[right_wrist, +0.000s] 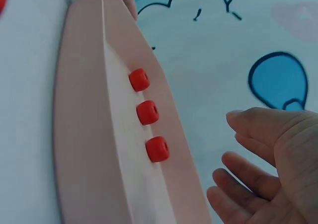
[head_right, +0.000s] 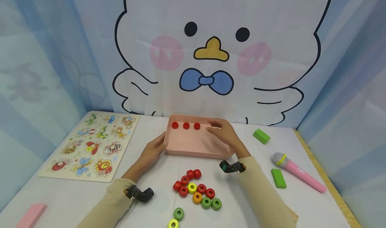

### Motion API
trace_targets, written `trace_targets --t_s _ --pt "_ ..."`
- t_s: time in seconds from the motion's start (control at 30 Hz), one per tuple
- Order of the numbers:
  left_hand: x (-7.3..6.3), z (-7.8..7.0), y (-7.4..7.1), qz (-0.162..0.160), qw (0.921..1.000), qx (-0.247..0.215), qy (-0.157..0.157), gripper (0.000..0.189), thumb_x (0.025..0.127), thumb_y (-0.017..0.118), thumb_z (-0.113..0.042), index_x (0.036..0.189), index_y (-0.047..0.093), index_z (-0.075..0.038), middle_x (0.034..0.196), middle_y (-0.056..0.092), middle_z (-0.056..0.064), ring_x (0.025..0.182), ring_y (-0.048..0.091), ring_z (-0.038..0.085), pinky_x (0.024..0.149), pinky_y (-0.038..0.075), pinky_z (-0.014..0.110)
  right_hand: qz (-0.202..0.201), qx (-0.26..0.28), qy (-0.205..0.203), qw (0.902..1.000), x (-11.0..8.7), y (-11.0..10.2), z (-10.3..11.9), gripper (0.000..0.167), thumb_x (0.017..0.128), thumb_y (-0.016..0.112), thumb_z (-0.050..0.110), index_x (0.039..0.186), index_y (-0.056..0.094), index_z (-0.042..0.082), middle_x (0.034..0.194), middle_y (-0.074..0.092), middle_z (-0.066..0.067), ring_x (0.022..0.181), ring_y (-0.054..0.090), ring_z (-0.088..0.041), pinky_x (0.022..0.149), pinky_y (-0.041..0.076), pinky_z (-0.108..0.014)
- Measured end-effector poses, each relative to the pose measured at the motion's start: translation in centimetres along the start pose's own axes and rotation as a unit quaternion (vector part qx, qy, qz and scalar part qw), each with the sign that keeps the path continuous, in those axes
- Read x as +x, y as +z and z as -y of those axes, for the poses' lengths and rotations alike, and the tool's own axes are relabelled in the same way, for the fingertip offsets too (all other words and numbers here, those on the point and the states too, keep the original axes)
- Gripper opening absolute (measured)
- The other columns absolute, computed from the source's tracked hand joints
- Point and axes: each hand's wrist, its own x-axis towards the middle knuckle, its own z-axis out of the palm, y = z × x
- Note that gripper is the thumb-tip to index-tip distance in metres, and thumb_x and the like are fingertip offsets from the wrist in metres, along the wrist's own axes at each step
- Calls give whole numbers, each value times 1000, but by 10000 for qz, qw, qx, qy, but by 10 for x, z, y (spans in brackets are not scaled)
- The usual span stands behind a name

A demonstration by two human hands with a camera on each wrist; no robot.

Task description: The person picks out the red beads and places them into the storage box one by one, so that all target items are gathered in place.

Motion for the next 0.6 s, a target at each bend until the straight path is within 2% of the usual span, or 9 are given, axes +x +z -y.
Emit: trace_targets --t_s 0.17,0.4,0.5,0.6 --pt "-1 2 0 13 9999 100 -20 56 104 52 -23 155 31 -13 157 32 2 144 27 17 116 25 36 94 281 -123 9995 -42 -11 -4 45 95 68 28 133 60 7 134 58 -14 124 53 -34 99 48 -46" --pt "-3 0 -1 47 9997 222 -116 57 104 50 -25 156 29 -14 158 29 1 145 24 17 116 24 37 234 434 -379 9981 -98 -4 -23 32 94 68 16 125 66 7 123 65 -10 114 61 -28 91 53 -29" --pt "-2 -2 -1 56 9995 288 -112 57 104 50 -25 156 29 -15 158 29 1 145 24 17 116 24 36 479 680 -454 9955 -121 2 -28 32 93 69 14 124 65 5 122 65 -10 112 61 -28 90 52 -25" --pt "-1 -4 -1 87 9993 322 -174 57 104 50 -27 156 29 -16 158 28 -2 144 24 14 116 24 34 825 915 -436 9914 -136 12 -32 33 93 70 15 123 65 5 121 65 -11 110 61 -27 90 51 -22"
